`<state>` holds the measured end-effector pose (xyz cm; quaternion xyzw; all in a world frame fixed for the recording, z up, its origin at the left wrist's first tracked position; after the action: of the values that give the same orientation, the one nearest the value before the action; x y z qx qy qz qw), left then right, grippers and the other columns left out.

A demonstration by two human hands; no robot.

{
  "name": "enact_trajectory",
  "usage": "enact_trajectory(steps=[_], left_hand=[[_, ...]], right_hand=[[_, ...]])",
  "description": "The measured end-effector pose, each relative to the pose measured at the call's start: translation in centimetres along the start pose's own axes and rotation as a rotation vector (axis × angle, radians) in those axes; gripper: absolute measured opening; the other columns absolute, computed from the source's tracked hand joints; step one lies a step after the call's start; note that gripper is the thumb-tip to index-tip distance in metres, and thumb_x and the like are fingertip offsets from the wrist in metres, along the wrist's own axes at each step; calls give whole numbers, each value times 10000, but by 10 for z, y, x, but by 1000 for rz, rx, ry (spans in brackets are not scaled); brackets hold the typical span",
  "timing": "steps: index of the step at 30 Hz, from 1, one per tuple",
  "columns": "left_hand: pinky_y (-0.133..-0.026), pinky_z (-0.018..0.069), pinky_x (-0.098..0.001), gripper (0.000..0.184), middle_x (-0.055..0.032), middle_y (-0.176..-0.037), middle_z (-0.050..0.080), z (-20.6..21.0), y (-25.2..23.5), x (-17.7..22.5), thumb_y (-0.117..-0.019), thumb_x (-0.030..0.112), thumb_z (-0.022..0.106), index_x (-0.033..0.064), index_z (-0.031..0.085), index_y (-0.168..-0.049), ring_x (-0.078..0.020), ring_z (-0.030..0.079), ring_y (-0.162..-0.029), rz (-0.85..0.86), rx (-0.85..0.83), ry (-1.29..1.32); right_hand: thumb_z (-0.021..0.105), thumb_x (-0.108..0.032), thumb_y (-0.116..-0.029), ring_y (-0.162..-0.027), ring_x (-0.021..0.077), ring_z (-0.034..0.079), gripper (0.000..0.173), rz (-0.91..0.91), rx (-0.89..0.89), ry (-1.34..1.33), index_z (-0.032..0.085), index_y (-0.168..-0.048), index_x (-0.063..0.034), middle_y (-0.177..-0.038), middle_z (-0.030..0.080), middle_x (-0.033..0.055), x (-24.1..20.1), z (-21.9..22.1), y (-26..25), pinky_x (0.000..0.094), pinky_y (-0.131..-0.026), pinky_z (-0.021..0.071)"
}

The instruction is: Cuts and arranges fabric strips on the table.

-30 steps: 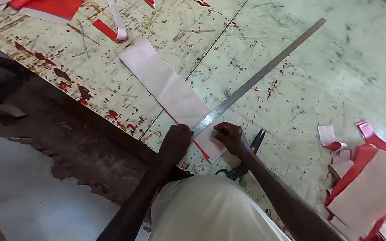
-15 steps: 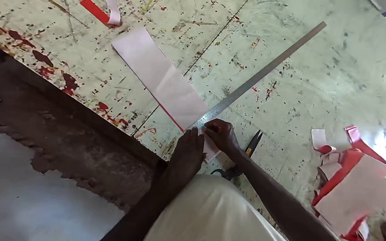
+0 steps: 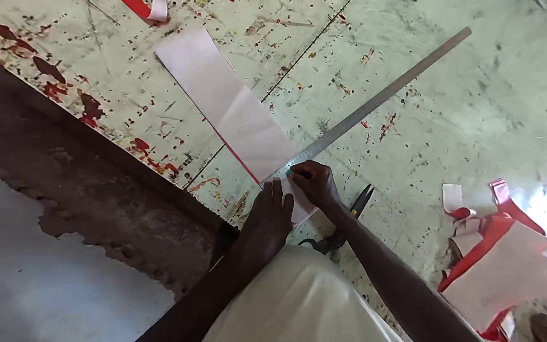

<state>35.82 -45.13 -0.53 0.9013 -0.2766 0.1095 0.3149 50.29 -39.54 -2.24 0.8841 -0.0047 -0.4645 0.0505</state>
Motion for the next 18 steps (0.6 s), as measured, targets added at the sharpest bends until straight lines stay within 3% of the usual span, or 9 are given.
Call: enact_trajectory(steps=[14, 18], left_hand=[[-1193, 325, -535, 619, -277, -1646, 241, 1, 0, -1, -993, 479, 604, 54, 543, -1439, -444, 237, -1527, 16, 33, 18], [-1191, 326, -532, 619, -277, -1645, 245, 1, 1, -1, -1001, 500, 577, 51, 554, -1426, -442, 245, -1524, 27, 49, 16]], right_hand=[[696, -96, -923, -770, 159, 692, 123, -74, -272, 85, 778, -999, -44, -888, 723, 69, -16, 11, -45, 388, -736, 599], [668, -129, -933, -802, 217, 682, 127, -90, -335, 250, 768, -960, -56, -864, 693, 80, -29, 18, -52, 449, -739, 577]])
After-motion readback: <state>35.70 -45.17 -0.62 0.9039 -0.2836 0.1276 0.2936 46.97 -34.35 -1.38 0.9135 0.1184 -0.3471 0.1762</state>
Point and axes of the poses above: each hand's wrist, its own y-axis away from the middle knuckle, its own z-axis out of the palm, x = y × z, the point moved 6 cm from there along -y, towards the middle knuckle
